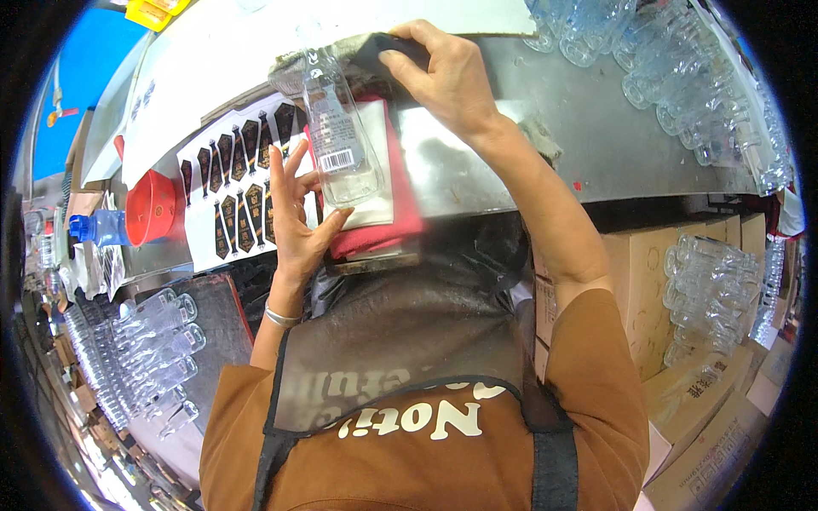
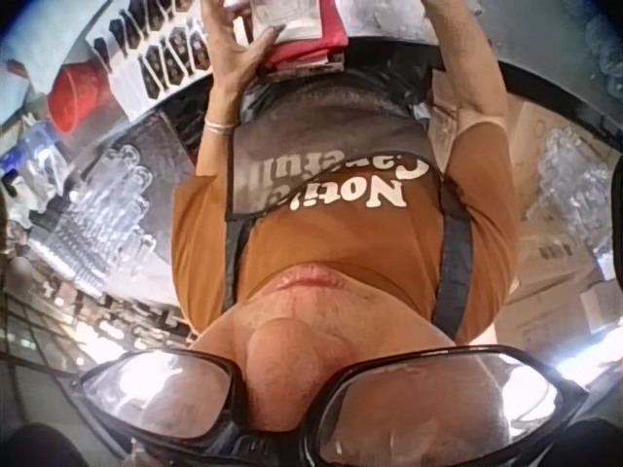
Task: The person repeatedly picks small dark labels from a sheet and applies them to clear plastic bottles using a black squeegee-like tool. The person smooths each label onto the bottle surface and places the labeled bottle aside. The process repeats for multiple bottles.
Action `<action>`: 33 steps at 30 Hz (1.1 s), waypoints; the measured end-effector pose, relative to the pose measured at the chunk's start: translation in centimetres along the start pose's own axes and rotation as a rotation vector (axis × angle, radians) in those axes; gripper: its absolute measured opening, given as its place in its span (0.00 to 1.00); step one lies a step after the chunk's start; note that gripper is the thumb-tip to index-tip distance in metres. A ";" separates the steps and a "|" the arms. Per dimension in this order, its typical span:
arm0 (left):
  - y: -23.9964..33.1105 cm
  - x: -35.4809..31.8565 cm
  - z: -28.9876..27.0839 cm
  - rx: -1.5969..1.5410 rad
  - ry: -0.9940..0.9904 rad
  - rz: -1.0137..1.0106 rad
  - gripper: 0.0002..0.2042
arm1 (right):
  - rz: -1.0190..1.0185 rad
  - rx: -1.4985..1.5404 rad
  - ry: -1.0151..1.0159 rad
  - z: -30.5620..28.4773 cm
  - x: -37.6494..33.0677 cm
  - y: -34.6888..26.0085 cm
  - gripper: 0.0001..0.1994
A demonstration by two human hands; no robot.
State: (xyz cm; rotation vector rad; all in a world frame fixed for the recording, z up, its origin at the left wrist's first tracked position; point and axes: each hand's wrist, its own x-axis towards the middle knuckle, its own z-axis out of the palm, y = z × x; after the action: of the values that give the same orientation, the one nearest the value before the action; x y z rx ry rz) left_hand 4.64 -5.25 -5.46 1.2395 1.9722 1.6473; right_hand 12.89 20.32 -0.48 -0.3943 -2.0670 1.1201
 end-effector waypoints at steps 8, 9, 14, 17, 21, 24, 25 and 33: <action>1.7 -0.4 1.7 0.202 0.105 0.035 0.62 | -0.716 -0.518 -0.170 2.7 2.7 -6.2 0.05; 1.6 -0.5 1.7 0.213 0.126 0.015 0.63 | -0.787 -0.508 -0.299 3.6 0.0 -7.4 0.05; 1.9 -0.3 1.8 0.211 0.094 -0.002 0.62 | -0.605 -0.480 -0.385 2.2 2.9 -5.6 0.07; 1.6 -0.2 1.5 0.226 0.086 -0.003 0.62 | -0.735 -0.413 -0.374 3.2 -0.1 -5.3 0.04; 1.6 -0.2 1.1 0.202 0.061 -0.031 0.60 | -0.479 -0.174 -0.525 1.6 -0.2 -6.0 0.08; 1.4 -0.6 0.3 0.205 -0.020 -0.023 0.58 | -0.479 -0.122 -0.338 1.0 0.3 -4.0 0.08; 1.1 -0.6 -0.7 0.185 -0.041 0.011 0.56 | -0.518 -0.074 -0.327 1.2 -1.1 -3.9 0.09; 1.1 14.5 -2.9 0.315 0.103 0.128 0.33 | -0.182 0.065 -0.153 -0.4 0.2 0.0 0.10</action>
State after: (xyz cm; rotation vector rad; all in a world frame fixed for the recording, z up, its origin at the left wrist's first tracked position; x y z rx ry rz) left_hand -5.41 3.73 0.67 1.4427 2.3291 1.5262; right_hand 13.05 20.61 -0.25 -0.0877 -2.1434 1.1337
